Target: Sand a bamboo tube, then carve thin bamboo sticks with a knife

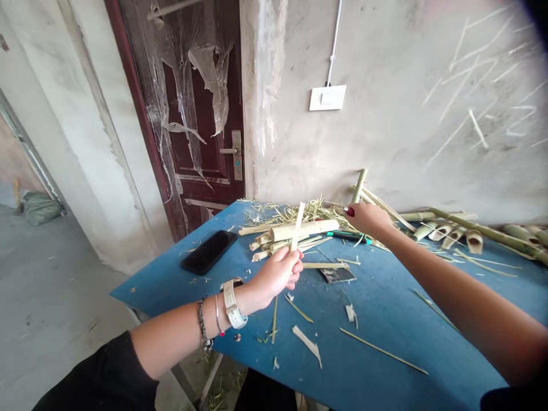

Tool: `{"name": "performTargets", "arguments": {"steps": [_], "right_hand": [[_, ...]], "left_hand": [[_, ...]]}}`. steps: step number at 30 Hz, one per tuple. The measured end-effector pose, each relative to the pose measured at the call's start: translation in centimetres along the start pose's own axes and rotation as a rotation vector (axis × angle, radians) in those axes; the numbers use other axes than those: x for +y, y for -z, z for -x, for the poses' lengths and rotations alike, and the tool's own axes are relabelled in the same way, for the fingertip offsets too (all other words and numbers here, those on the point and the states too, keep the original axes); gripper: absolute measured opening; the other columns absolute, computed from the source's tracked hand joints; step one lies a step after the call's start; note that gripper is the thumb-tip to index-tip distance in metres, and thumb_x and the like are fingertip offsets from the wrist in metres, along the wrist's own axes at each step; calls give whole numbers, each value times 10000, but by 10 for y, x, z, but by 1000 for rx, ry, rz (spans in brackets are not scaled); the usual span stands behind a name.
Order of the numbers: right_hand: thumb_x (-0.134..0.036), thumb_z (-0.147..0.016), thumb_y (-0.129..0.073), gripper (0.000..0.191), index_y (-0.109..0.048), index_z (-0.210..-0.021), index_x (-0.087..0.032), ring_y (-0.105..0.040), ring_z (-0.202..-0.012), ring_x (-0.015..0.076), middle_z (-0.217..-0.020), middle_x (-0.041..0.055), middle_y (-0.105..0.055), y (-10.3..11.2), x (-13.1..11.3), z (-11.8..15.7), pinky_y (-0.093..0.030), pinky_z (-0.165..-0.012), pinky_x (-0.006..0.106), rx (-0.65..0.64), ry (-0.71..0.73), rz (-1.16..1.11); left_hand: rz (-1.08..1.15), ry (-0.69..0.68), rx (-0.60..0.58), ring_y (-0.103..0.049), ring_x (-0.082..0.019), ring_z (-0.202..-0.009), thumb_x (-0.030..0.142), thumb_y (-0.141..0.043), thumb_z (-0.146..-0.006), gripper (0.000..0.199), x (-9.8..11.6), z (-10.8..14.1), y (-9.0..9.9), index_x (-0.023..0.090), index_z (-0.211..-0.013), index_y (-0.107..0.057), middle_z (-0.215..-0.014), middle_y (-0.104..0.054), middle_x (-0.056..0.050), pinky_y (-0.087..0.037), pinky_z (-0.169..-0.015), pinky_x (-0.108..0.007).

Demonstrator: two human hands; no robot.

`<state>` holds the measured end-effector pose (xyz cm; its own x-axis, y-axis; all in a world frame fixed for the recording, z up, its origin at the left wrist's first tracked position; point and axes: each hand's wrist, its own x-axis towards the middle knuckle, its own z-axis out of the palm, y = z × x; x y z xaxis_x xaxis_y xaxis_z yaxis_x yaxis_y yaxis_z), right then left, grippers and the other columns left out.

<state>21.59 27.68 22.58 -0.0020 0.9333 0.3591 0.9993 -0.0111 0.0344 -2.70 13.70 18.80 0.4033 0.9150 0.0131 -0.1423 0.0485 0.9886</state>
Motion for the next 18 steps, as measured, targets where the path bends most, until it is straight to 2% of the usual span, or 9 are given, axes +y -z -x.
{"name": "performTargets", "arguments": {"steps": [5, 7, 9, 13, 16, 18], "right_hand": [[-309, -798, -417, 212, -547, -668, -204, -469, -518, 143, -582, 33, -553, 15, -42, 53, -269, -479, 267, 114, 314, -126], [-294, -787, -428, 185, -539, -666, -208, -466, -515, 138, -572, 21, -546, 17, -54, 70, -250, -478, 260, 107, 408, -120], [-290, -785, -432, 176, -553, -687, -208, -490, -534, 145, -595, 26, -563, 15, -62, 79, -229, -477, 261, 79, 439, -70], [-279, -801, -419, 196, -596, -769, -202, -562, -630, 173, -702, 54, -622, 5, -73, 74, -256, -505, 262, 42, 412, 0], [-287, -814, -420, 221, -620, -857, -204, -593, -714, 187, -805, 69, -651, -3, -79, 53, -326, -562, 263, 14, 395, 1], [-273, -829, -406, 254, -635, -889, -184, -605, -732, 199, -836, 98, -658, -9, -77, 33, -365, -593, 274, -22, 341, 8]], "left_hand": [[-5, -2, -4, -228, -22, -434, 275, -333, -927, 162, -4, -2, -1, 168, -821, -390, -607, -310, 72, -160, -433, -177], [-10, -9, 2, -215, -24, -428, 301, -326, -930, 181, -6, -4, -5, 173, -815, -385, -596, -297, 75, -154, -428, -178], [-30, -32, -8, -211, -28, -424, 316, -321, -931, 198, -8, -7, -8, 180, -798, -373, -587, -290, 78, -160, -425, -178], [-97, -90, 47, -209, -37, -423, 290, -305, -935, 238, -13, -16, -10, 189, -720, -316, -559, -266, 84, -172, -421, -186], [-95, -58, 131, -214, -39, -424, 265, -291, -937, 248, -16, -14, -12, 193, -700, -298, -552, -265, 87, -181, -425, -190], [-98, -21, 135, -233, -39, -426, 269, -300, -934, 248, -17, -4, -15, 190, -700, -313, -552, -284, 85, -203, -431, -190]]}}
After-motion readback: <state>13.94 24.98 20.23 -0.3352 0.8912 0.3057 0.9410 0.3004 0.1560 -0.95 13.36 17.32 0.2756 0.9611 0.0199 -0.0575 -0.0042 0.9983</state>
